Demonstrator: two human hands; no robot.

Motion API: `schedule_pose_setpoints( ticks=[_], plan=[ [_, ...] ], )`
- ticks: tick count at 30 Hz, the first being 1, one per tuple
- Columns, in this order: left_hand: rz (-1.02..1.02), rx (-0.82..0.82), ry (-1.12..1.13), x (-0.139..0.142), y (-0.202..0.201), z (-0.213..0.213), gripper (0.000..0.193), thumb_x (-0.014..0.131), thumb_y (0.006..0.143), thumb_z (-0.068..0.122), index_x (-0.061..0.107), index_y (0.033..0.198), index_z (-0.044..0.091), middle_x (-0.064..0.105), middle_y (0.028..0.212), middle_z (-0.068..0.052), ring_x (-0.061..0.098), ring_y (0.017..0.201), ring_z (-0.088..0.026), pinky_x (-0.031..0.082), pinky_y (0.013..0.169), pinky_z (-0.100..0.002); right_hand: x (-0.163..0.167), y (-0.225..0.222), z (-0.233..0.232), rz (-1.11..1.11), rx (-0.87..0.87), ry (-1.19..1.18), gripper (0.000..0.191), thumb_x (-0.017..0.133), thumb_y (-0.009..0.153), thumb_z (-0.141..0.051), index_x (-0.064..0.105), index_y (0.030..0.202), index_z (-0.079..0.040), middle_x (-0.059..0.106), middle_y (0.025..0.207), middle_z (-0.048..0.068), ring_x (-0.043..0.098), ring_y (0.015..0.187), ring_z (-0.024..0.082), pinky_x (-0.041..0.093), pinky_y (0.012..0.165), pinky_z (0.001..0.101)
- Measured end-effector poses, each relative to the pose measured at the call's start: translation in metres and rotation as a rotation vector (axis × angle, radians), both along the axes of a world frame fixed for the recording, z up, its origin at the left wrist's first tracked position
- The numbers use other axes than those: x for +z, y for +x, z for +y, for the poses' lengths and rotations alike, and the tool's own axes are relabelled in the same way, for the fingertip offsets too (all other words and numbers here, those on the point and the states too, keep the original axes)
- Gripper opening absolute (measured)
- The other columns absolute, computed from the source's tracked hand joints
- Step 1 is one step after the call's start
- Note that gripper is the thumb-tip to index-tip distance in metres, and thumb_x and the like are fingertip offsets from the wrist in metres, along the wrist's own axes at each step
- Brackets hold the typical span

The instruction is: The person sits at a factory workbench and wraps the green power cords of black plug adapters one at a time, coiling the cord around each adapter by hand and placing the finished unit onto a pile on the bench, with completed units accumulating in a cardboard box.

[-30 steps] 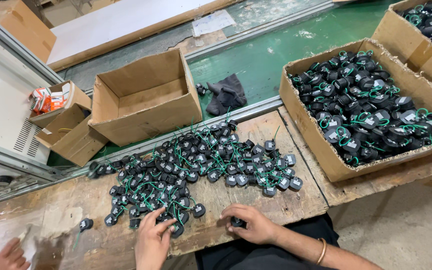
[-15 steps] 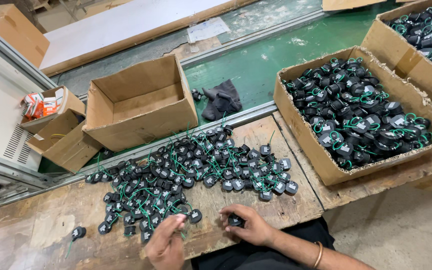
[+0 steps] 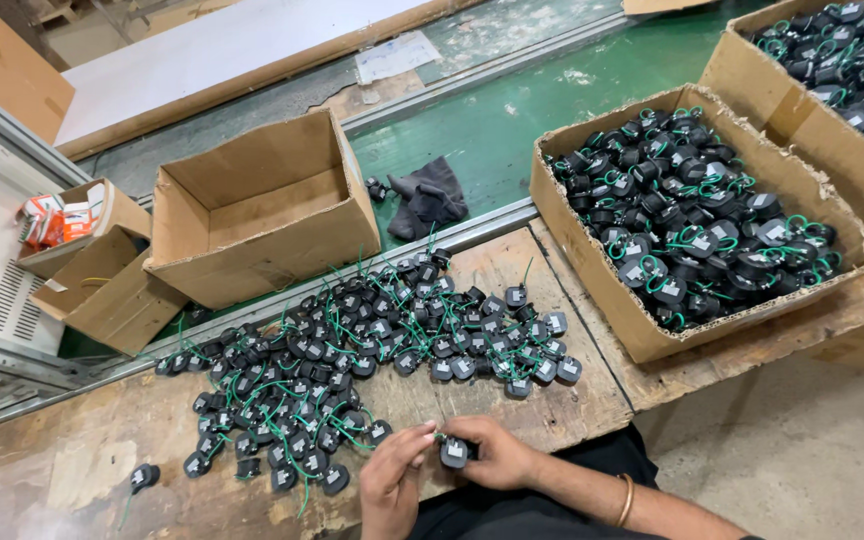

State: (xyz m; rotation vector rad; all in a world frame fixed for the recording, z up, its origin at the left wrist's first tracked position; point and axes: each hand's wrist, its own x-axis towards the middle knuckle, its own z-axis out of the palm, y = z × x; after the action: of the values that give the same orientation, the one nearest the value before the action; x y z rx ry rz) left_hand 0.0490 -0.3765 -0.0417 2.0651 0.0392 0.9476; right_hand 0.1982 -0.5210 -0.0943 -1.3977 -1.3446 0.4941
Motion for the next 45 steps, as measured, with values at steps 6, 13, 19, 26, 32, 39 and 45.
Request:
schedule_pose_setpoints(
  ticks=[6, 13, 19, 26, 32, 39, 45],
  plan=[
    [0.075, 0.072, -0.052, -0.036, -0.01, -0.001, 0.02, 0.083, 0.077, 0.004, 0.074, 0.095, 0.005, 0.08, 0.111, -0.012, 0.075, 0.105, -0.027, 0.056, 0.092, -0.036, 0.015, -0.01, 0.002, 0.069, -0.109, 0.054, 0.031, 0.069, 0.08, 0.001, 0.069, 0.111, -0.001, 0.067, 0.099, 0.014, 0.069, 0.093, 0.032, 0.056, 0.079, 0.0377],
    [0.006, 0.1, -0.708, -0.052, 0.015, -0.023, 0.02, 0.084, 0.082, -0.003, 0.065, 0.087, 0.001, 0.077, 0.099, -0.013, 0.069, 0.093, -0.024, 0.055, 0.086, -0.034, 0.031, -0.007, -0.008, -0.011, 0.004, 0.089, 0.037, 0.074, 0.077, -0.003, 0.062, 0.112, 0.002, 0.062, 0.105, 0.016, 0.066, 0.097, 0.033, 0.055, 0.083, 0.0387],
    [-0.021, 0.396, 0.048, -0.001, -0.023, 0.021, 0.027, 0.081, 0.081, 0.013, 0.073, 0.106, 0.008, 0.076, 0.116, -0.008, 0.073, 0.109, -0.023, 0.055, 0.097, -0.032, 0.026, -0.005, -0.004, 0.089, -0.064, 0.186, 0.031, 0.079, 0.079, -0.004, 0.061, 0.104, -0.002, 0.064, 0.104, 0.013, 0.065, 0.101, 0.027, 0.052, 0.09, 0.0376],
    [0.522, 0.393, 0.563, 0.004, -0.056, 0.094, 0.049, 0.081, 0.069, 0.026, 0.075, 0.116, 0.013, 0.066, 0.129, -0.016, 0.054, 0.123, -0.039, 0.045, 0.097, -0.045, 0.029, -0.01, -0.001, 0.301, 0.025, -0.002, 0.047, 0.068, 0.089, -0.004, 0.053, 0.134, -0.008, 0.066, 0.103, 0.006, 0.067, 0.1, 0.02, 0.053, 0.092, 0.0343],
    [0.553, 0.63, 0.263, -0.013, -0.042, 0.101, 0.038, 0.078, 0.079, 0.022, 0.075, 0.116, 0.018, 0.075, 0.111, 0.0, 0.067, 0.113, -0.022, 0.052, 0.097, -0.037, 0.03, -0.006, -0.003, 0.111, 0.123, 0.088, 0.023, 0.069, 0.095, 0.002, 0.072, 0.117, -0.006, 0.069, 0.107, 0.009, 0.068, 0.102, 0.025, 0.056, 0.089, 0.0368],
    [0.434, 0.763, 0.249, 0.021, -0.034, 0.093, 0.013, 0.076, 0.084, 0.012, 0.081, 0.095, 0.013, 0.078, 0.097, -0.005, 0.07, 0.095, -0.025, 0.055, 0.085, -0.036, 0.02, -0.004, -0.006, 0.13, 0.098, 0.066, 0.02, 0.069, 0.093, 0.002, 0.074, 0.111, -0.007, 0.069, 0.102, 0.008, 0.068, 0.099, 0.023, 0.056, 0.086, 0.0356],
    [-0.131, 0.483, -0.228, 0.025, -0.023, 0.059, 0.022, 0.074, 0.085, -0.007, 0.076, 0.103, 0.004, 0.076, 0.097, -0.008, 0.071, 0.088, -0.016, 0.056, 0.077, -0.029, 0.015, 0.0, -0.003, 0.245, -0.077, 0.119, 0.032, 0.079, 0.092, -0.006, 0.071, 0.122, -0.004, 0.064, 0.103, 0.008, 0.062, 0.101, 0.019, 0.051, 0.092, 0.0336]
  ],
)
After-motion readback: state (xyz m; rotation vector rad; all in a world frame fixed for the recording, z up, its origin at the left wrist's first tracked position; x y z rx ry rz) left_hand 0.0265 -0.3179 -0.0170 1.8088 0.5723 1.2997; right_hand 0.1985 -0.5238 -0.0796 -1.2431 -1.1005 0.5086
